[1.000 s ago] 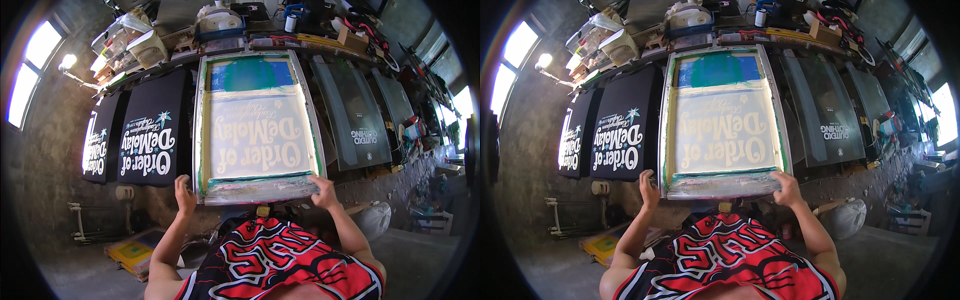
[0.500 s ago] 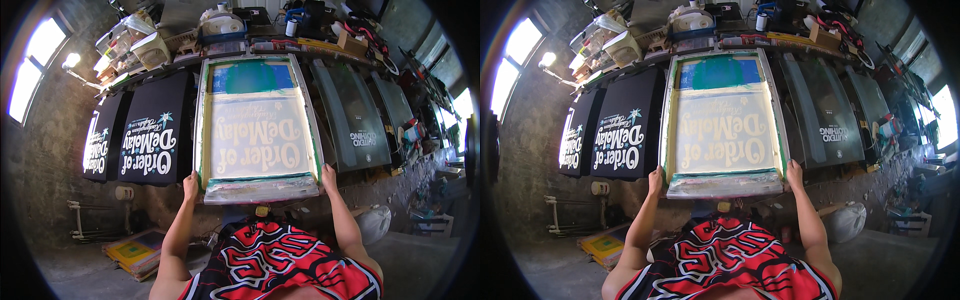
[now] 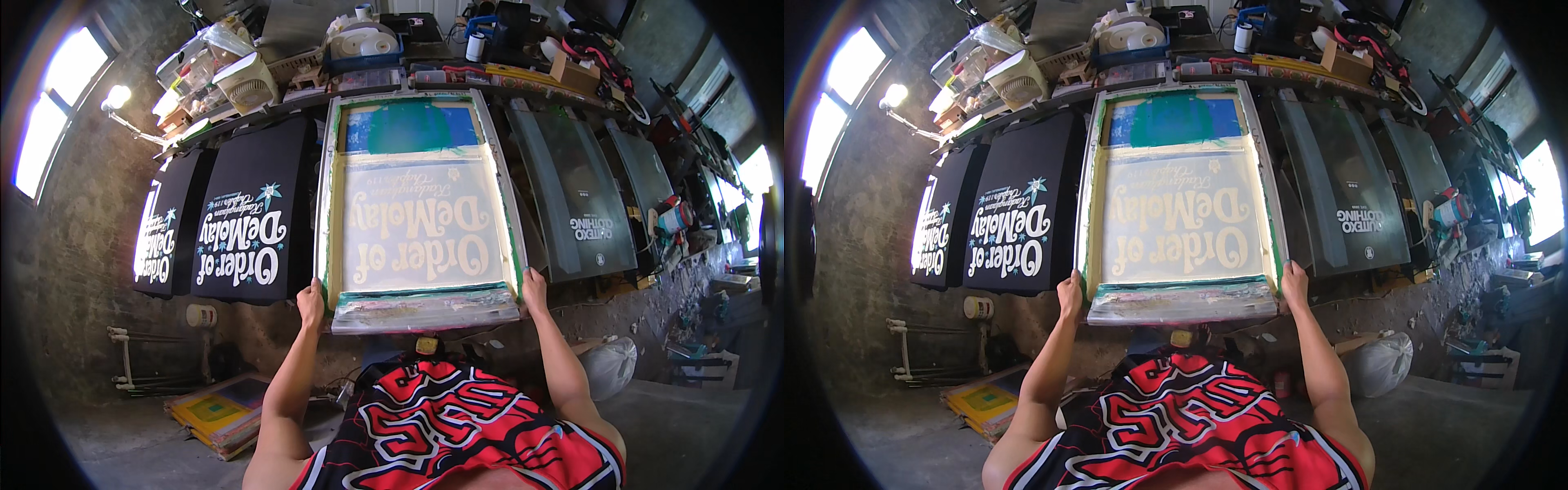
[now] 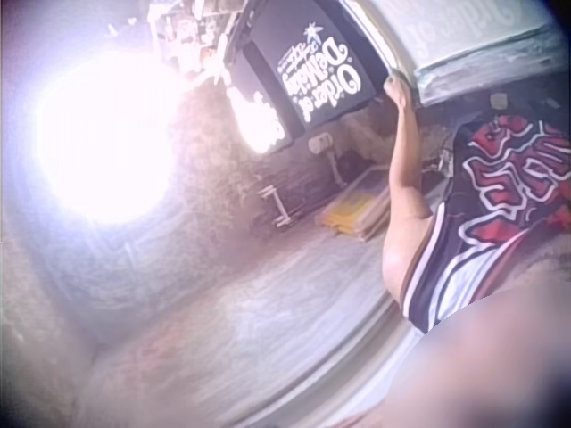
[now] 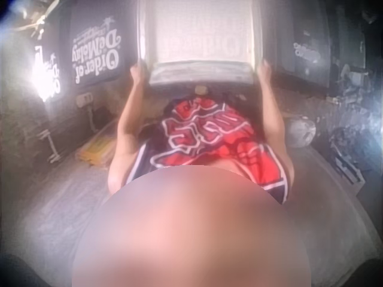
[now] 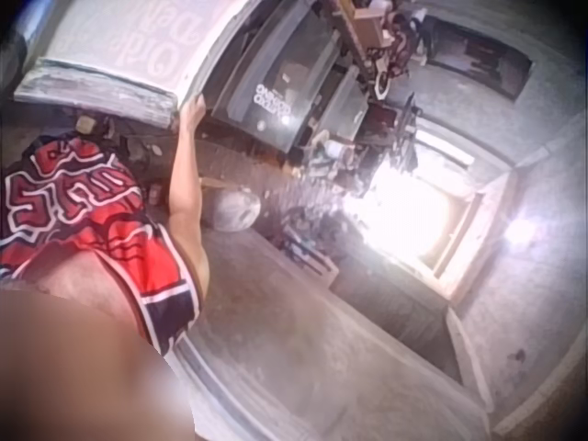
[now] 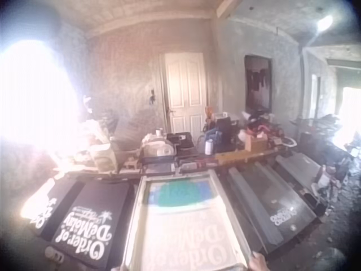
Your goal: The person uses a squeegee to pull white ink across a screen printing frame, applying the design onto a black t-shirt laid on a table. The person repeats the squeegee stroke multiple times to ensure even ink coverage.
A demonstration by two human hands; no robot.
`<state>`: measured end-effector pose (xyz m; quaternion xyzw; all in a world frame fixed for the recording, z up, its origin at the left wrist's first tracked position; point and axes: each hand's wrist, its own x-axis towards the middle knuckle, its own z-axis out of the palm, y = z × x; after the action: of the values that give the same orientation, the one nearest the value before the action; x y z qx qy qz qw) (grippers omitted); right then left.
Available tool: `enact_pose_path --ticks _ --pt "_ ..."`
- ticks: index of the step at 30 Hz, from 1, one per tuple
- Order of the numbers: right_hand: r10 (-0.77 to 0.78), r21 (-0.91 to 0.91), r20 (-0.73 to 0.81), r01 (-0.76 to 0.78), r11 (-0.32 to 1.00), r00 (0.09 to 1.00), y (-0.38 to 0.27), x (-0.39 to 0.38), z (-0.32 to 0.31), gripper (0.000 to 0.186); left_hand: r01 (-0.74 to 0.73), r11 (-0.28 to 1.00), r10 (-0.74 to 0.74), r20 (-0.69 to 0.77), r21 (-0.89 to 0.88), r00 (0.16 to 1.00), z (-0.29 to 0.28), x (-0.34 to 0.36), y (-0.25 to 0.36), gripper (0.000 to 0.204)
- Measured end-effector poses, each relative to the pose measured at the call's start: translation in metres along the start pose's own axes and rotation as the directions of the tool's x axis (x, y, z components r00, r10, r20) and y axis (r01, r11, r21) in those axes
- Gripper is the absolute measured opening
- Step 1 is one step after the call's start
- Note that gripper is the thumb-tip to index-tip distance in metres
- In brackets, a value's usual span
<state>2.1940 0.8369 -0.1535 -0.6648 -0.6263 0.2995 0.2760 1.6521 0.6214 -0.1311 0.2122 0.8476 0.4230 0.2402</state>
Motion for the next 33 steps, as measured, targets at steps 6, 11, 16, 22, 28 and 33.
enact_pose_path --ticks 6,11,16,22,28,33 --pt "0.046 -0.027 0.049 -0.045 0.999 0.998 -0.011 -0.006 -0.009 0.037 0.006 0.999 -0.004 -0.032 0.052 0.999 -0.003 -0.007 0.003 0.062" --pt "0.002 -0.062 -0.001 -0.002 0.998 1.000 -0.018 -0.012 -0.012 0.036 0.020 0.997 -0.018 -0.039 0.069 0.999 -0.005 -0.012 0.005 0.062" --pt "0.049 -0.057 0.009 -0.049 0.997 0.999 -0.022 -0.009 -0.011 0.037 0.032 0.995 -0.028 -0.050 0.096 0.998 -0.004 -0.008 0.010 0.062" --pt "0.026 -0.018 -0.006 -0.026 0.999 1.000 -0.033 -0.002 -0.013 0.037 0.028 0.994 -0.022 -0.057 0.103 0.998 -0.003 -0.001 0.021 0.061" --pt "-0.059 -0.018 -0.034 0.058 0.998 0.998 -0.040 0.000 -0.023 0.036 0.033 0.990 -0.026 -0.049 0.138 0.998 -0.012 -0.004 0.032 0.061" --pt "-0.035 -0.009 -0.009 0.035 0.999 0.999 -0.039 -0.011 -0.024 0.036 0.016 0.995 -0.011 -0.052 0.096 0.999 -0.015 -0.015 0.028 0.060"
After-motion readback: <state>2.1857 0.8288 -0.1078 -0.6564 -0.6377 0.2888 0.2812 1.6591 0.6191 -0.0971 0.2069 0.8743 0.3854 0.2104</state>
